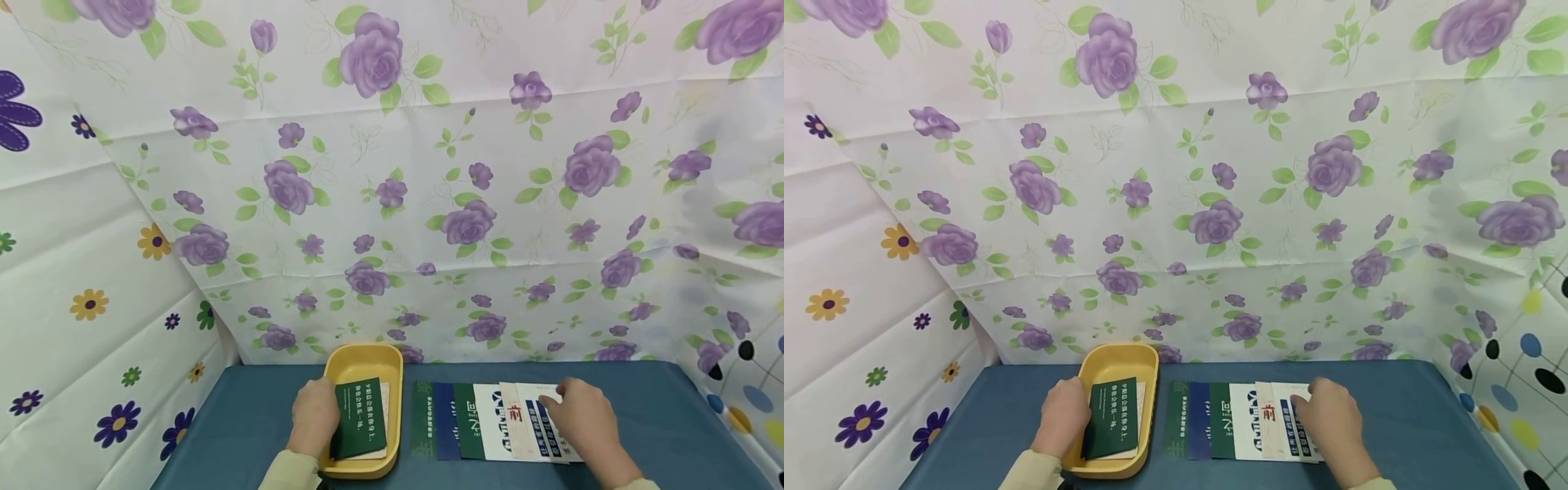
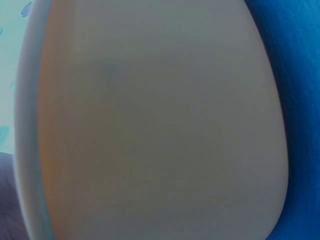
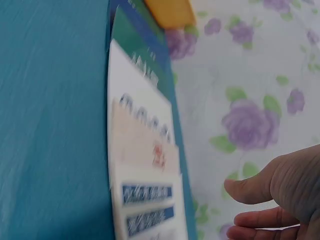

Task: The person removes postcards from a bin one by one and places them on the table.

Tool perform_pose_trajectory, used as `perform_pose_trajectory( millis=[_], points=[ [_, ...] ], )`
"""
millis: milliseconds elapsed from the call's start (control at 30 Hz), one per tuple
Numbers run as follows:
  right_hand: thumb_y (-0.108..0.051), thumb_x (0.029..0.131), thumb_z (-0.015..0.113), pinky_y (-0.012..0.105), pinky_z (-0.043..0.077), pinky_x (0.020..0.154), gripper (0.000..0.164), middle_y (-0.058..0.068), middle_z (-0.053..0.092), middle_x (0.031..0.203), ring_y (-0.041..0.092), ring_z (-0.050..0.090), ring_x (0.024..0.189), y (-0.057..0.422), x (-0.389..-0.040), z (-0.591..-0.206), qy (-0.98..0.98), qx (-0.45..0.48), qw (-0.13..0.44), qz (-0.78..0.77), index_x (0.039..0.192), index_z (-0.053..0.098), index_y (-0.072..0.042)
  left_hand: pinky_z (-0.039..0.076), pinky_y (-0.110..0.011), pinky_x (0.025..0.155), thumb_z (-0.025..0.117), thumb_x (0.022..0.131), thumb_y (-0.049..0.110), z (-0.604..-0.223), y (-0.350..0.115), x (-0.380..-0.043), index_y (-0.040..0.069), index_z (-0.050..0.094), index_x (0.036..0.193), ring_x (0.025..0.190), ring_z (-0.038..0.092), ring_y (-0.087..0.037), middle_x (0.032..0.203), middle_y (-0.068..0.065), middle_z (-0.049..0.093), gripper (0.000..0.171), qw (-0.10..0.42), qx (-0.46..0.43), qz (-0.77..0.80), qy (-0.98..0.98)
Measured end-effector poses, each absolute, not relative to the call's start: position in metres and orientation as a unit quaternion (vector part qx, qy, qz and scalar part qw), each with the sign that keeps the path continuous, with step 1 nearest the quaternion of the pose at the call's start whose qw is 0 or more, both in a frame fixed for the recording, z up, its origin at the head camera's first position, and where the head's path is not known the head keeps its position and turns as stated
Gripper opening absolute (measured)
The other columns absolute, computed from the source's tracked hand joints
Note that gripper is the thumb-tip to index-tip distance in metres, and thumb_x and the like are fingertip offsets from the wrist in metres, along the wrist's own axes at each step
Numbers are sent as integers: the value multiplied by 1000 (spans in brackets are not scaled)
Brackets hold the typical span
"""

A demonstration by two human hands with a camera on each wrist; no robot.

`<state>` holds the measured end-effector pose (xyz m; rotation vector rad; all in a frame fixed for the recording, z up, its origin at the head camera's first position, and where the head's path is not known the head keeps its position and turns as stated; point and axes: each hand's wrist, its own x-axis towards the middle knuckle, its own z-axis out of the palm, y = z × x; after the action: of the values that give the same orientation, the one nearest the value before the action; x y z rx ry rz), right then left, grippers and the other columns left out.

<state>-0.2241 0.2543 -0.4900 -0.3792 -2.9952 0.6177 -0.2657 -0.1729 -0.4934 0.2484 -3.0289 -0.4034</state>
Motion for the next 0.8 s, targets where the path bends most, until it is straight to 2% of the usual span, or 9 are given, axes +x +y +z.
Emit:
perform_pose_trajectory(
  millis=[267, 433, 800],
  points=[
    [-32, 79, 72, 39, 48, 57, 38, 14, 68, 89, 22, 62, 68, 207, -232, -480, -967, -77, 90, 226, 101, 67, -1, 45, -37, 43, 54, 91, 5, -494, -172, -266, 1, 64, 78, 57, 62, -24, 67, -12, 62, 17, 50, 77, -137, -986],
    [-31, 80, 72, 39, 51, 62, 36, 13, 69, 98, 25, 66, 79, 174, -236, -474, -962, -45, 106, 249, 103, 67, -3, 46, -36, 44, 55, 91, 5, -494, -171, -265, 2, 64, 79, 57, 62, -22, 66, -11, 62, 15, 40, 81, -135, -987],
    [-31, 81, 72, 36, 52, 66, 38, 9, 66, 104, 19, 65, 83, 109, -240, -460, -951, -2, 113, 287, 110, 64, -7, 44, -35, 40, 53, 92, 6, -492, -171, -264, 0, 65, 76, 53, 62, -24, 64, -13, 62, 20, 56, 80, -132, -986]
  ],
)
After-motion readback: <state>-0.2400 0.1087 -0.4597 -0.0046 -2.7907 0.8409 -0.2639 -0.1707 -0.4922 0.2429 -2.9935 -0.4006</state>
